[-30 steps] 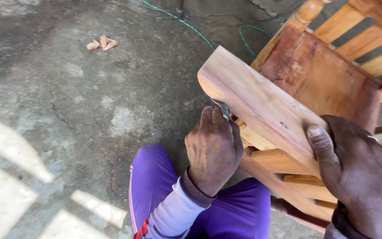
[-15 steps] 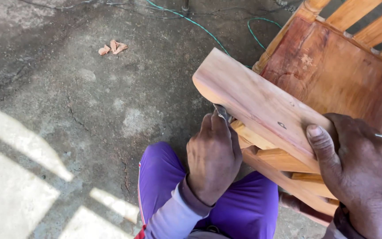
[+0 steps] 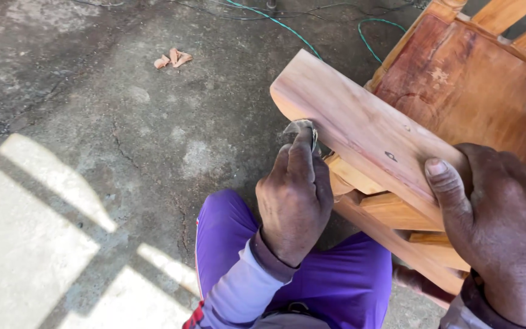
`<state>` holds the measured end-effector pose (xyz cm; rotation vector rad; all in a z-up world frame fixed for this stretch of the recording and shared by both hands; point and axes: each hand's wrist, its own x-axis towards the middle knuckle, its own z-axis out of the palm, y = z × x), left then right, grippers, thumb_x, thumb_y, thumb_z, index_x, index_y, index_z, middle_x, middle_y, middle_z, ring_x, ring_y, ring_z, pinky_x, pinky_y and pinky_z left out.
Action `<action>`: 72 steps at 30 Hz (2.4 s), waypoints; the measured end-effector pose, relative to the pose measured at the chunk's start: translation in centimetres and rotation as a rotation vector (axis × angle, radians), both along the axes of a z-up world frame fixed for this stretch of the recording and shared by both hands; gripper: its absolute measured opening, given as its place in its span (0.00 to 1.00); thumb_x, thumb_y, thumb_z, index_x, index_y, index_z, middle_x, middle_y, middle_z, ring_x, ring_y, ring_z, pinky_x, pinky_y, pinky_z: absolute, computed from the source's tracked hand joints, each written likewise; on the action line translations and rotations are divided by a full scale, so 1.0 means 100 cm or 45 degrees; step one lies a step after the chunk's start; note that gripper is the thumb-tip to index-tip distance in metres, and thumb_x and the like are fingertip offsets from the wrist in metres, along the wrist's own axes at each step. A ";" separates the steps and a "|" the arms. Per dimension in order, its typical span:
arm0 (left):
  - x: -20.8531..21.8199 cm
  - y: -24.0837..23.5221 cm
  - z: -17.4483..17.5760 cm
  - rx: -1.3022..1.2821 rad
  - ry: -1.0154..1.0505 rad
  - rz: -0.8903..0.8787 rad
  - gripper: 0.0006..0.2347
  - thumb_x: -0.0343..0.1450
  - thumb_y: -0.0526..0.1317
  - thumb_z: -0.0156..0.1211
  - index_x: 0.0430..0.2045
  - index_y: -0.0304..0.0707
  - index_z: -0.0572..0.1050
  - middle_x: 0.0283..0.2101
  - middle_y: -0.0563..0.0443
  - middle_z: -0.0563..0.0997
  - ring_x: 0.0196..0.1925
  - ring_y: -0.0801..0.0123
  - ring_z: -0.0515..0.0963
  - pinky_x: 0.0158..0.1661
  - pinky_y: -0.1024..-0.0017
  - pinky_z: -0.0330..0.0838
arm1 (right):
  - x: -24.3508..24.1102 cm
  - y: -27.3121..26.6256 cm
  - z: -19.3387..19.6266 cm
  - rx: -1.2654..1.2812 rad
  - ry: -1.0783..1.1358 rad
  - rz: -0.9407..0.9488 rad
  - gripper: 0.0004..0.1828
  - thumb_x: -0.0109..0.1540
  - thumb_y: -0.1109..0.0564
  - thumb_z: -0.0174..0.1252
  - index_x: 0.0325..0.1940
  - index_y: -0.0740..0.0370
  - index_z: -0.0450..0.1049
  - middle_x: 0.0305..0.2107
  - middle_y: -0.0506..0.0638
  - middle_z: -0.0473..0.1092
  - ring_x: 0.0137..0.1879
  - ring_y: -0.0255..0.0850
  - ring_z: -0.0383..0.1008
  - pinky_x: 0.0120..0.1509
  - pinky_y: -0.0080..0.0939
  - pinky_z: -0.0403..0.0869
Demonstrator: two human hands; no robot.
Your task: Sand a wooden chair armrest and apply a wood finish using a paintbrush.
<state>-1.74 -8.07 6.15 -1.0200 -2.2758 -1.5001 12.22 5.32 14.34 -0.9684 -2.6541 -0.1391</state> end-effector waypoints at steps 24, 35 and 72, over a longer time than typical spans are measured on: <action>-0.008 0.025 -0.028 0.348 -0.746 -0.239 0.06 0.78 0.29 0.51 0.41 0.26 0.76 0.33 0.45 0.85 0.35 0.69 0.86 0.38 0.73 0.80 | 0.017 0.023 -0.010 0.002 -0.156 0.039 0.32 0.66 0.35 0.59 0.60 0.65 0.79 0.36 0.63 0.75 0.41 0.56 0.79 0.47 0.53 0.77; -0.008 0.024 0.009 0.660 -1.704 -0.224 0.16 0.77 0.40 0.52 0.58 0.35 0.72 0.47 0.52 0.84 0.49 0.74 0.84 0.49 0.70 0.82 | -0.020 0.053 0.010 -0.423 -0.296 -0.040 0.27 0.71 0.33 0.50 0.47 0.57 0.79 0.38 0.58 0.77 0.40 0.56 0.78 0.44 0.56 0.73; 0.012 0.065 0.076 0.365 -1.488 0.674 0.11 0.79 0.38 0.57 0.50 0.30 0.79 0.42 0.41 0.82 0.45 0.62 0.81 0.46 0.69 0.76 | -0.040 0.070 0.011 -0.871 -0.297 0.074 0.37 0.72 0.29 0.34 0.35 0.63 0.72 0.22 0.60 0.67 0.30 0.54 0.71 0.37 0.50 0.68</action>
